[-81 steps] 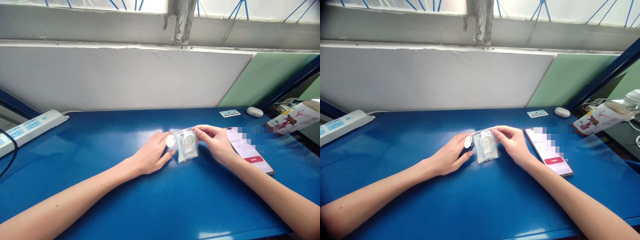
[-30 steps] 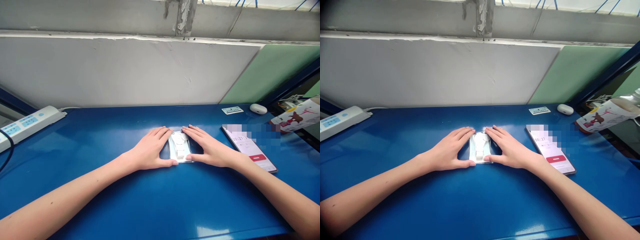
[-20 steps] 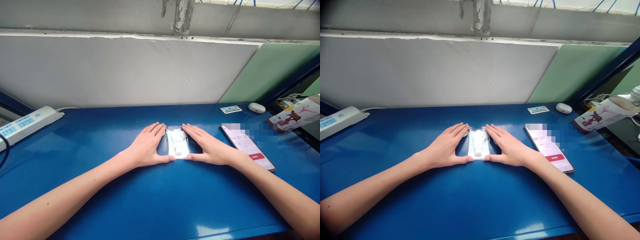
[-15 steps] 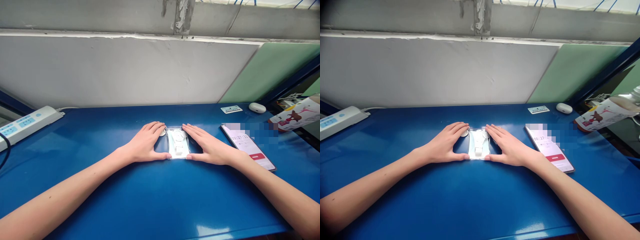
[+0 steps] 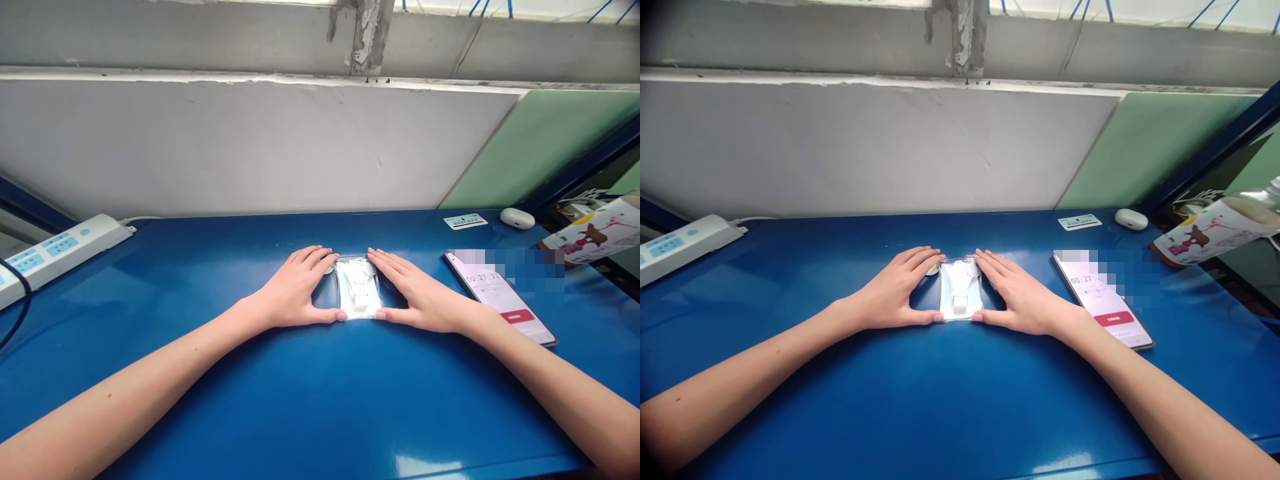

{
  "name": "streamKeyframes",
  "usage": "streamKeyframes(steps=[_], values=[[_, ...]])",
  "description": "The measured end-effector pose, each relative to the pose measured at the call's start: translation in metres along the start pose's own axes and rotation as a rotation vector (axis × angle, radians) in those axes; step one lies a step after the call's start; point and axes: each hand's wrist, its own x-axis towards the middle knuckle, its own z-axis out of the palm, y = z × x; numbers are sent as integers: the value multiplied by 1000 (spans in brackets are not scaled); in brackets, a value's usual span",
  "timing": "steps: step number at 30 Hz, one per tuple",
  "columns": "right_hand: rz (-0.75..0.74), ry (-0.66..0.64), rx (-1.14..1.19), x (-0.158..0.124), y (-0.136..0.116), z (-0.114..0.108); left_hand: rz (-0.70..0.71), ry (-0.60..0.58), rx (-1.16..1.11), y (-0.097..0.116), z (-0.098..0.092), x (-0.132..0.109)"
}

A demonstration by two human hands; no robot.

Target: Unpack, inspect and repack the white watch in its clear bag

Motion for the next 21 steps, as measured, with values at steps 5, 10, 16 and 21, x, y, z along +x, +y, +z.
streamKeyframes(steps=[5, 10, 16, 21], values=[[3, 16, 20, 1, -1, 0, -12, -5, -6, 1, 0, 0], [10, 32, 4, 1, -1, 1, -18, -22, 2, 2, 0, -1], [15, 38, -33, 0, 0, 4, -26, -50, -2, 7, 0, -1], [14, 50, -39, 2, 1, 5, -26, -70, -11, 11, 0, -2]])
